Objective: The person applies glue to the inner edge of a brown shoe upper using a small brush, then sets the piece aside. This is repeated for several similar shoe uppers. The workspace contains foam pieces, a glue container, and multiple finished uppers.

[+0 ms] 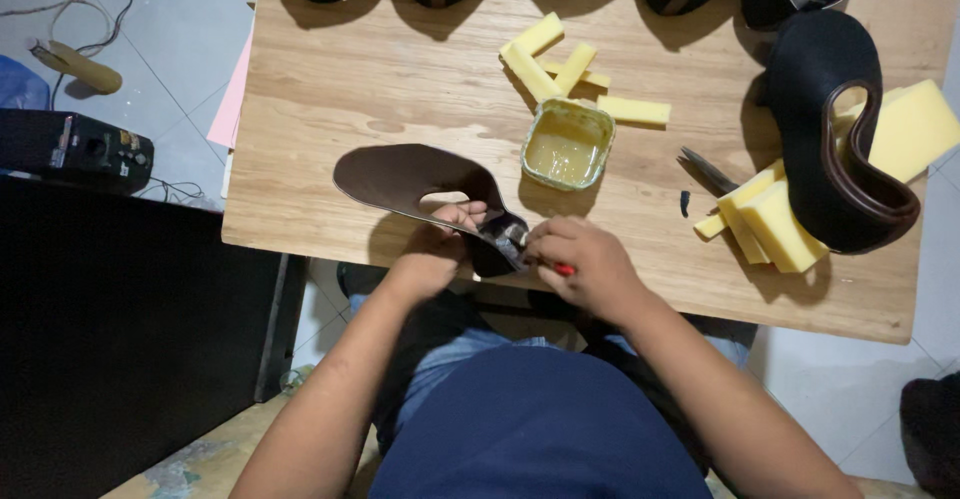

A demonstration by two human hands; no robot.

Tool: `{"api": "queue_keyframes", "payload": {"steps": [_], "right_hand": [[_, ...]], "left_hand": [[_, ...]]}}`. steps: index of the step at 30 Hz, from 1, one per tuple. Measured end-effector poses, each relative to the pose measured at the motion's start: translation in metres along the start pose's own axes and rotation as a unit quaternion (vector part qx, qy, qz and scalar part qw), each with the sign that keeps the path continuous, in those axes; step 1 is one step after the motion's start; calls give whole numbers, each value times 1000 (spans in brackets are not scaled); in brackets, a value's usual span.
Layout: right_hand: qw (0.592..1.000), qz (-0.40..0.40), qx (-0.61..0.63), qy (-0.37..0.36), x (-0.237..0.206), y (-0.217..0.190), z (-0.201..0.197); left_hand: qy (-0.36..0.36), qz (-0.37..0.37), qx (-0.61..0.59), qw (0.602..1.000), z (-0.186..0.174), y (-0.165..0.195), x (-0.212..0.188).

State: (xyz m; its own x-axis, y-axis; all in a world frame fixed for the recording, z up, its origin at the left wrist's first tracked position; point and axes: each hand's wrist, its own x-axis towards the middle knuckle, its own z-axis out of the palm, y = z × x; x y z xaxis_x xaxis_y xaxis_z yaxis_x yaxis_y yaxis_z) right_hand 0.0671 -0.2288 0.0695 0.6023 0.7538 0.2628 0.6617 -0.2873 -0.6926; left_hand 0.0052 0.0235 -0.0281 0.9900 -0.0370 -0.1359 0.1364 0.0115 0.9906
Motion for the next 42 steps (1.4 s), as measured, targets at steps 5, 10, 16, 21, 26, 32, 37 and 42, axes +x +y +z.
{"api": "queue_keyframes", "payload": {"steps": [5,10,16,21,26,32,37,42], "right_hand": [[990,69,124,-6,-13,-11,2],[997,44,45,38,-22,-11,0],[992,62,103,29,-28,-13,-5],[999,7,24,48,-23,-15,-4],[999,6,10,40,-17,-16,4],[996,-69,-38,48,-2,-5,13],[993,52,107,-26,-8,1,17],[993,23,115,25,-12,5,19]], "left_hand": [[6,10,127,992,5,10,-6],[0,129,192,973,8,20,-8],[41,78,258,962,18,38,-17],[62,201,134,968,28,58,-29],[127,56,8,990,28,47,-35],[86,-40,-270,958,17,-13,-12],[103,-101,-275,951,12,-25,-14],[98,-16,-176,979,19,-13,-16]]}}
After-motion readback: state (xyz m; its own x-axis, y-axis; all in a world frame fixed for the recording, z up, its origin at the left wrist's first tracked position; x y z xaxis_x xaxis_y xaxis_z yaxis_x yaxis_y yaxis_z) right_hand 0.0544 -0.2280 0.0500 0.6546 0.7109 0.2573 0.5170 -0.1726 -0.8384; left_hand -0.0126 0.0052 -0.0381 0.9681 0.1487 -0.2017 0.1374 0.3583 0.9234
